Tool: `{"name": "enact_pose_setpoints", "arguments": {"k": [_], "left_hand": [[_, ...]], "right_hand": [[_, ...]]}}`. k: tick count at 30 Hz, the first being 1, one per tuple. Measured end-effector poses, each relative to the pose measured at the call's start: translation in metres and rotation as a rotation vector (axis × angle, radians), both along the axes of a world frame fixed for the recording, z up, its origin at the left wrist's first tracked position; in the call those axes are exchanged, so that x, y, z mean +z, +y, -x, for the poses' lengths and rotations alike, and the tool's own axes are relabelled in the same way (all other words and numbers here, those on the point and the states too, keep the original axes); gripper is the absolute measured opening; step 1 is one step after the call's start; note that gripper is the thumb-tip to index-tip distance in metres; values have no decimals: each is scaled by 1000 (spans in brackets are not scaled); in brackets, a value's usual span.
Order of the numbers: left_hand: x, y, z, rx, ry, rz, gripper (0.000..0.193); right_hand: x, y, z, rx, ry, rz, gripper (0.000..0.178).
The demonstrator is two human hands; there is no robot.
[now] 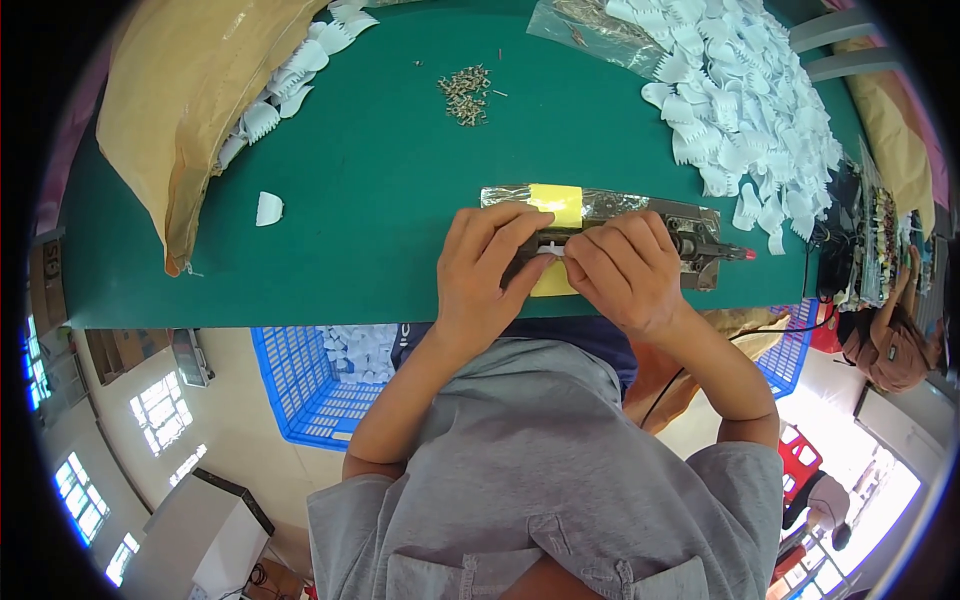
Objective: Assemble small plastic toy components using a bench-mounted manual press.
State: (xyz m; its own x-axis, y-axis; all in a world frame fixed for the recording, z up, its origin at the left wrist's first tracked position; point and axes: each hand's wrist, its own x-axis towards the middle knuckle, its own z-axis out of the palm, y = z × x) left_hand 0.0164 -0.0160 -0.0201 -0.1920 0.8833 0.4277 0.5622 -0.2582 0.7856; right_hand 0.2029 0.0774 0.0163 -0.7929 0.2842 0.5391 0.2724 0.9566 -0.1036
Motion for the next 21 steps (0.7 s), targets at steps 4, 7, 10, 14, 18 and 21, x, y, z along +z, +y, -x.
{"name": "enact_pose_setpoints", "arguments": {"k": [4,7,10,14,18,21], "left_hand": [[7,3,2,15,70,-8,40],[5,-5,3,26,157,13,38],[1,-1,6,2,128,-37,43],[3,6,2,-13,-28,50,49],[6,9,2,-51,7,13,39],[5,14,6,-111,23,-17,30]], "right_hand": [[6,-4,-3,6,-26,29,33],[18,8,0,82,102,250,25],[39,40,-20,-283,242,470,13],[29,100,-50,-458,-27,392,13],[17,137,-43,-541,-171,214,16],[12,150,-31,-625,-333,183,21]]}}
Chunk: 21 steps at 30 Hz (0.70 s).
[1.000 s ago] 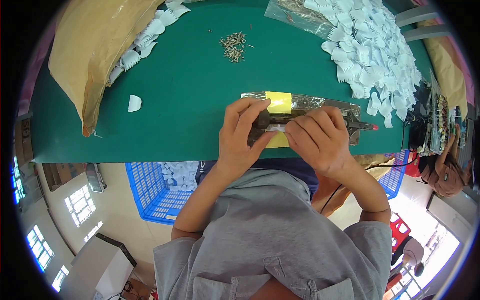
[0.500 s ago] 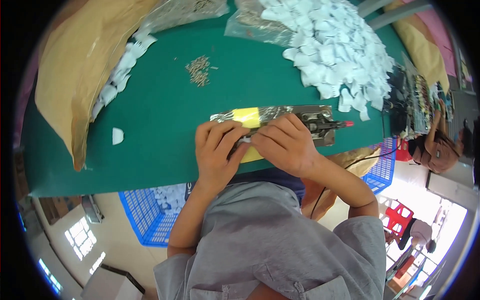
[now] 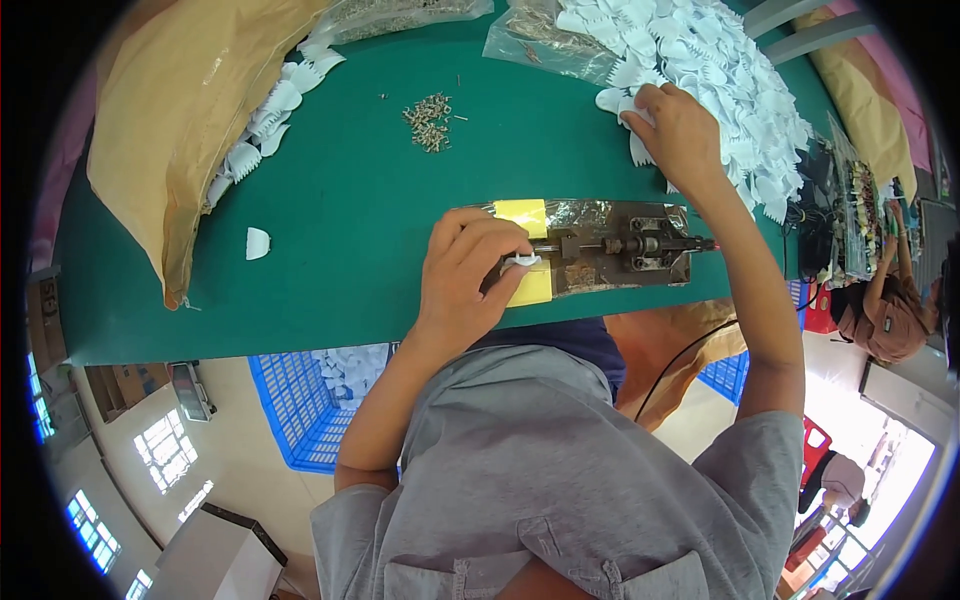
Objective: Assemble small plastic toy components using a bench-mounted manual press.
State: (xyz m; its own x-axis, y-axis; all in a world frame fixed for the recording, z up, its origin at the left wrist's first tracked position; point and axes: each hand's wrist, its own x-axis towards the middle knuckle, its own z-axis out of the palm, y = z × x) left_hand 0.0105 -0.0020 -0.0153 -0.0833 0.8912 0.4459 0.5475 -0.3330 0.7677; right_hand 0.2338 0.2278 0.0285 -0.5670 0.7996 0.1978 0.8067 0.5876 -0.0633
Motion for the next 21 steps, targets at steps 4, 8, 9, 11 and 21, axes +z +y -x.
{"name": "enact_pose_setpoints", "arguments": {"k": [4,8,9,11,21], "left_hand": [[4,5,6,-58,-6,-9,23],[13,8,7,-52,68,-17,22],[14,8,8,-53,78,-4,22],[14,10,10,-54,89,16,22],[-6,2,3,51,-116,31,57]], "right_hand": [[-8,3,4,-22,-6,-19,21],[-4,18,0,-2,153,259,22],[0,13,1,0,153,258,22],[8,-7,6,94,455,343,24],[8,-83,45,255,420,786,29]]}}
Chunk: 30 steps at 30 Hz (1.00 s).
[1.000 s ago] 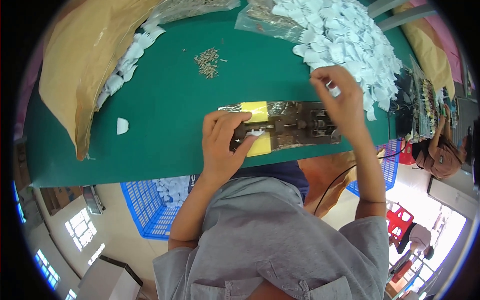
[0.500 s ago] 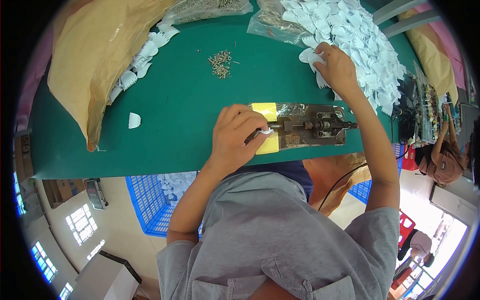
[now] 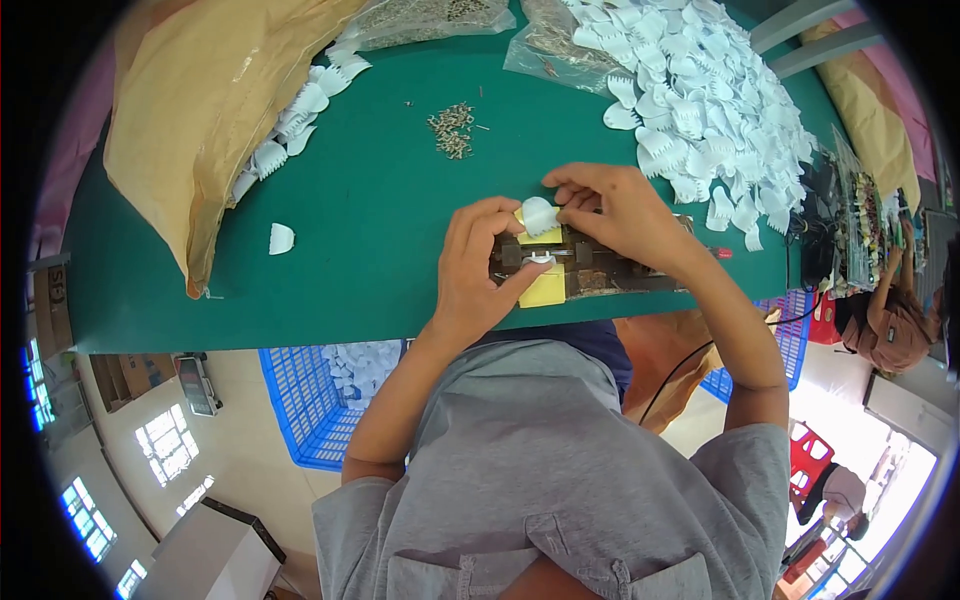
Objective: Assemble small plastic toy components using a bench-mounted manual press.
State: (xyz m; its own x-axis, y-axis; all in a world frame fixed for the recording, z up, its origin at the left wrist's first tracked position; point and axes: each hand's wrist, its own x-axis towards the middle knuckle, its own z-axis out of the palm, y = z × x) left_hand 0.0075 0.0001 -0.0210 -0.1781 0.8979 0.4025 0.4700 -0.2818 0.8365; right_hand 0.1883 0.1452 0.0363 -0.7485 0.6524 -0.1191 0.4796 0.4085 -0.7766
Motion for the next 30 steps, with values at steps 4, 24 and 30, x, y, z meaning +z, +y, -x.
{"name": "enact_pose_setpoints", "arguments": {"k": [4,24,30], "left_hand": [[-2,0,-2,62,-23,-28,59],[-11,-6,-3,10,-112,72,54],[-12,-6,-4,-4,-124,89,53]], "right_hand": [[6,5,6,46,-2,9,31],[24,-22,1,215,56,-47,14],[18,-25,2,76,44,144,12]]}}
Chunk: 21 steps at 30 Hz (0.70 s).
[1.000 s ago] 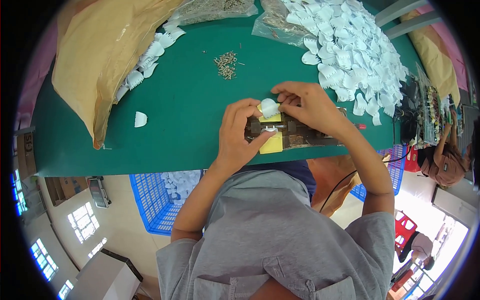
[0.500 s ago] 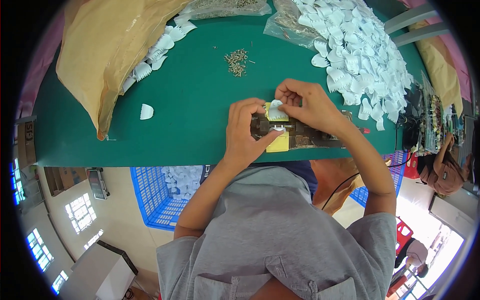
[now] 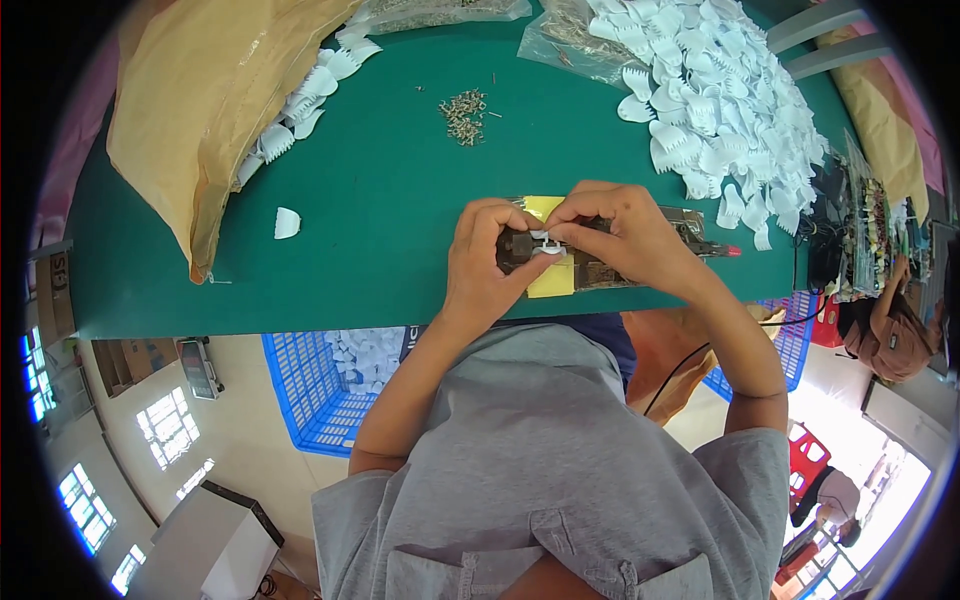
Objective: Assemble small plastic toy components using a bench-mounted manual press.
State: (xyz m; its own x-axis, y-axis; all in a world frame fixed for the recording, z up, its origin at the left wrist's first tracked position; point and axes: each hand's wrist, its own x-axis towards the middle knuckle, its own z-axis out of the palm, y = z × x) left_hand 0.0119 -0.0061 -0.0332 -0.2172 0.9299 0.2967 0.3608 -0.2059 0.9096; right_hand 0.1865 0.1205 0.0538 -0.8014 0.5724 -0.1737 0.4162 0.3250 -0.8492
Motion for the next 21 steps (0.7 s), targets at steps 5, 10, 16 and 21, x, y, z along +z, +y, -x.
{"name": "enact_pose_setpoints", "arguments": {"k": [5,10,16,21], "left_hand": [[0,0,1,-7,2,16,52],[1,2,4,19,95,-24,50],[7,-2,4,3,82,22,45],[9,-3,2,-1,80,50,43]], "right_hand": [[2,-2,2,-11,10,9,12],[-1,1,4,-52,40,32,12],[-14,54,46,-124,8,-155,18],[-47,89,96,-80,-80,-382,18]]}}
